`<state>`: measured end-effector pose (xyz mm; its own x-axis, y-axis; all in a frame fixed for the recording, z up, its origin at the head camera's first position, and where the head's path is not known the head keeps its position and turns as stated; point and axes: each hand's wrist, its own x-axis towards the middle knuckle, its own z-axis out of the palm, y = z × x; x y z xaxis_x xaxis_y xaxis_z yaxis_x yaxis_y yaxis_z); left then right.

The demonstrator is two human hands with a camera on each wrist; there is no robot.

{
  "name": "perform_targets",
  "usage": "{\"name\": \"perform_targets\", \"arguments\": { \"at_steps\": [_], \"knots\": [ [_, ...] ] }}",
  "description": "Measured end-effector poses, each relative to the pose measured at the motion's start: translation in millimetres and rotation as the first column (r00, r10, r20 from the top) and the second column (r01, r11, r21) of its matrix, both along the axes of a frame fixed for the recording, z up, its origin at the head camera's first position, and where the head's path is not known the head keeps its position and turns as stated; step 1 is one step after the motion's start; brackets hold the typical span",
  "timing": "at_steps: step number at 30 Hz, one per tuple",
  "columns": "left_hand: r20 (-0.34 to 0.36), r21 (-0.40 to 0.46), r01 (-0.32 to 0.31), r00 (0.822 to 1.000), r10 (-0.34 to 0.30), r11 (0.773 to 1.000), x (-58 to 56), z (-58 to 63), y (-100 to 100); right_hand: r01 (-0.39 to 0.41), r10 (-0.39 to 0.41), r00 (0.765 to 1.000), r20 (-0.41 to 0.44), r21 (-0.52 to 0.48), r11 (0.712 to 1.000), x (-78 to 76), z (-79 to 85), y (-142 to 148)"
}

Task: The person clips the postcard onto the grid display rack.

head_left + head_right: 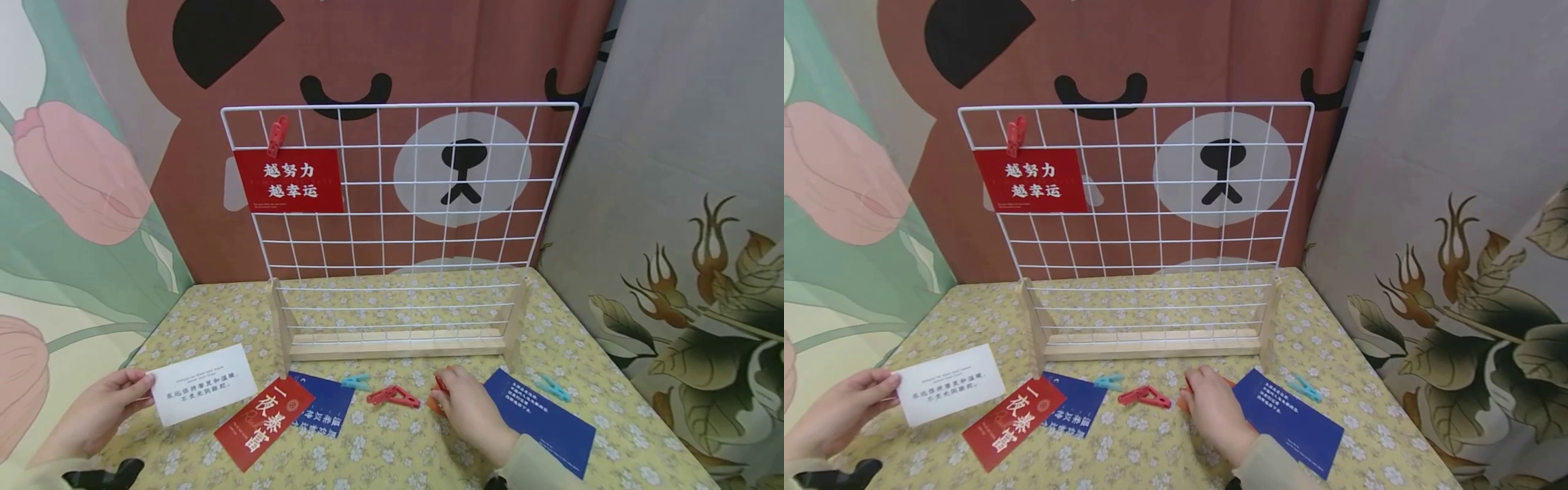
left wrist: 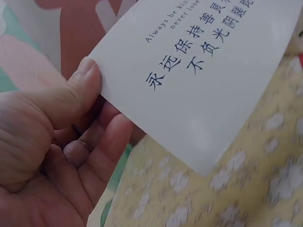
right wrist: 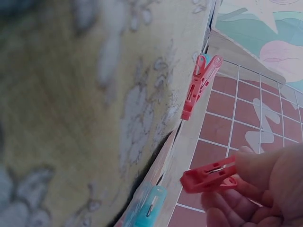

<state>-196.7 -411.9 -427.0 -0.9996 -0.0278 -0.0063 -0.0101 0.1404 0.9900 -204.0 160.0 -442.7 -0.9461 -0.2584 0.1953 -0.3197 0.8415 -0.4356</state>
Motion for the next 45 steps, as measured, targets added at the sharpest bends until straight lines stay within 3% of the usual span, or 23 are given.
{"name": "perform_targets", "arguments": {
  "at_steps": [5, 9, 15, 21, 29, 34, 38, 45],
  "knots": [
    [-0.081, 0.021, 0.063, 0.995, -0.061, 0.998, -7.6, 16.3, 30.8, 0.018, -0.015, 0.999, 0.045, -0.075, 0.997, -1.5, 2.2, -0.7],
    [-0.089, -0.046, 0.069, 0.993, -0.073, 0.997, -14.2, 32.6, 59.7, 0.02, -0.009, 0.998, 0.068, -0.167, 0.986, -1.4, 5.4, -0.8],
    [-0.081, -0.146, 0.076, 0.993, -0.088, 0.986, -21.6, 50.5, 98.6, 0.053, 0.007, 0.986, 0.166, -0.356, 0.933, -1.3, 13.2, 1.9],
    [-0.096, -0.148, 0.089, 0.99, -0.104, 0.985, -26.5, 62.8, 128.4, 0.119, 0.009, 0.965, 0.261, -0.47, 0.875, -2.7, 22.4, 7.5],
    [-0.061, -0.189, 0.08, 0.994, -0.093, 0.979, -33.4, 72.5, 161.8, 0.084, 0.07, 0.967, 0.247, -0.563, 0.822, -2.5, 32.8, 12.7],
    [-0.075, -0.178, 0.091, 0.992, -0.106, 0.98, -39.1, 79.9, 181.0, 0.094, 0.105, 0.958, 0.267, -0.639, 0.764, -6.2, 45.2, 13.5],
    [-0.107, -0.153, 0.103, 0.987, -0.121, 0.983, -45.6, 85.4, 195.1, 0.062, 0.13, 0.966, 0.225, -0.686, 0.725, -12.8, 55.9, 15.7],
    [-0.128, -0.2, 0.078, 0.986, -0.105, 0.977, -55.5, 103.6, 217.5, 0.004, 0.175, 0.967, 0.183, -0.704, 0.71, -21.5, 81.3, 19.5]
  ]
}}
